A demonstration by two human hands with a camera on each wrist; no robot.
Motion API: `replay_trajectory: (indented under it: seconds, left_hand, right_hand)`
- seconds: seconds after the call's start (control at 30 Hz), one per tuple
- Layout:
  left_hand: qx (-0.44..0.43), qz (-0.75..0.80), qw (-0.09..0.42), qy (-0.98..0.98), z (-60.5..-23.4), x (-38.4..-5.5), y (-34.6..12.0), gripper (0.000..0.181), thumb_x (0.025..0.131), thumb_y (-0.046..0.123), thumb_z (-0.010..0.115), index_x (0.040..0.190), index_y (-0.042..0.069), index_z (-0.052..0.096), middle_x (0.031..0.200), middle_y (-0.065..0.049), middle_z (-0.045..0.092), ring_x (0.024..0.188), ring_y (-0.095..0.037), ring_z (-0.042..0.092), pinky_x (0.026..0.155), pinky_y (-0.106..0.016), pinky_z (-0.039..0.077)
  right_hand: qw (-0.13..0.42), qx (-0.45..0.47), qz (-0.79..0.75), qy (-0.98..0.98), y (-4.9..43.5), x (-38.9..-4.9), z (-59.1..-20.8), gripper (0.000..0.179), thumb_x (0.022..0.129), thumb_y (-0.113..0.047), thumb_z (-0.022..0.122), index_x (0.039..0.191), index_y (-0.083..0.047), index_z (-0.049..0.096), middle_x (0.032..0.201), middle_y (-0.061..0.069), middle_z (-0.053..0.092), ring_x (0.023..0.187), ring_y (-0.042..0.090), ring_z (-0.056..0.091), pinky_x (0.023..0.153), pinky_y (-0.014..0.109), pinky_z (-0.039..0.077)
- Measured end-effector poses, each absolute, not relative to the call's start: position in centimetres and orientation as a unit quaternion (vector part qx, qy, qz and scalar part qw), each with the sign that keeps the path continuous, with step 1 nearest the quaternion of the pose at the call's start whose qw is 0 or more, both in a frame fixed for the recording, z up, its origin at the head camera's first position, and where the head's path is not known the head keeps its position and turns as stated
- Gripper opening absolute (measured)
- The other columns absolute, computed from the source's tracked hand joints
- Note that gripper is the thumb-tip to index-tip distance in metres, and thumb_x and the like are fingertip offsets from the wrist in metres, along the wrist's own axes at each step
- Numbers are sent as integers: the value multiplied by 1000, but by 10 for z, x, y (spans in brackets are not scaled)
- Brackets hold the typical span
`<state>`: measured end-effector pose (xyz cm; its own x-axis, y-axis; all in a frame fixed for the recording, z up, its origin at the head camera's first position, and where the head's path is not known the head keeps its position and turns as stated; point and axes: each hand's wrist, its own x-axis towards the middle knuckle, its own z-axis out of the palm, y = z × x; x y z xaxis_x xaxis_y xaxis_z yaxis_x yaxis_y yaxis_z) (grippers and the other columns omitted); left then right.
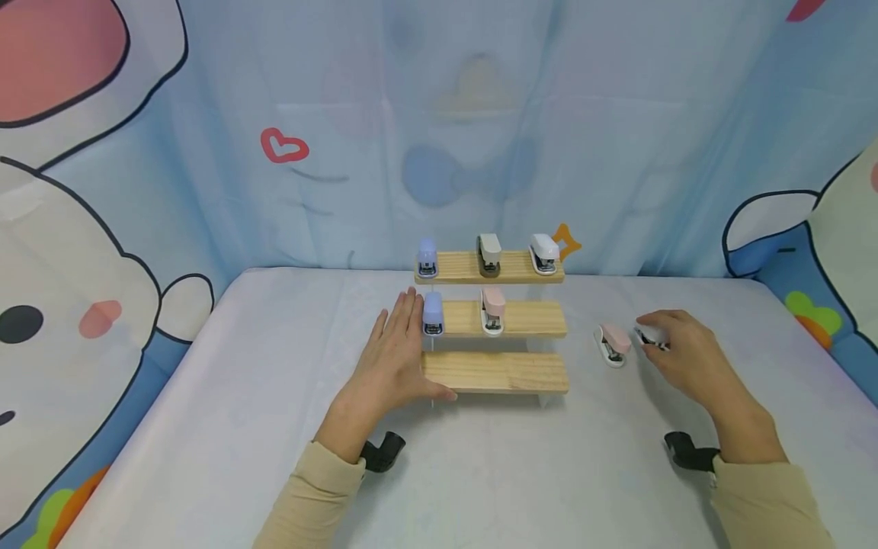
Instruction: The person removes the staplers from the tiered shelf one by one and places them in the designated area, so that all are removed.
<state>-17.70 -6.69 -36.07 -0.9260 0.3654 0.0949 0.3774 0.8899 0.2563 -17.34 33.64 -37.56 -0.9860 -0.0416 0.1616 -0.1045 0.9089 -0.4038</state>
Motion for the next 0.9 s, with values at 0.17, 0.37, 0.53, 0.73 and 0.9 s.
replay_trajectory:
  seconds: [0.17,0.37,0.53,0.73,0.9]
  left_hand:
    - [-191,-135,22,-972,-361,-177,-67,144,59,67,85,158,0,5,167,-16,2,156,-28,3,127,-47,9]
    - [-191,-132,23,-972,-361,-177,-67,144,59,67,85,158,0,5,167,-16,2,156,-28,3,127,-47,9]
    - [-191,-129,24,-973,-360,-177,-67,144,59,68,85,158,0,5,167,-16,2,156,-27,3,127,-47,9]
    - [-190,-142,25,-971,-360,-177,-67,145,58,67,86,158,0,6,167,-15,2,156,-26,3,127,-47,9]
    - [-189,-148,19,-971,-360,-176,-67,145,58,65,87,159,0,5,168,-15,1,156,-26,2,127,-47,8]
  right_hand:
    - [48,26,207,-977,339,-177,-380,41,90,1,60,129,11,55,138,41,38,112,55,48,90,70,44]
    - [44,27,211,-976,342,-178,-383,40,91,0,59,129,10,54,137,41,39,104,49,51,84,65,48]
    - [40,29,215,-975,344,-178,-384,41,90,-1,57,129,11,53,135,41,41,104,50,52,84,64,49]
    - [17,22,217,-976,349,-178,-384,45,92,-4,54,134,11,49,131,41,43,101,46,51,80,61,50]
    - [2,21,215,-976,353,-179,-385,46,94,-6,52,137,10,45,130,40,44,97,43,52,74,54,51]
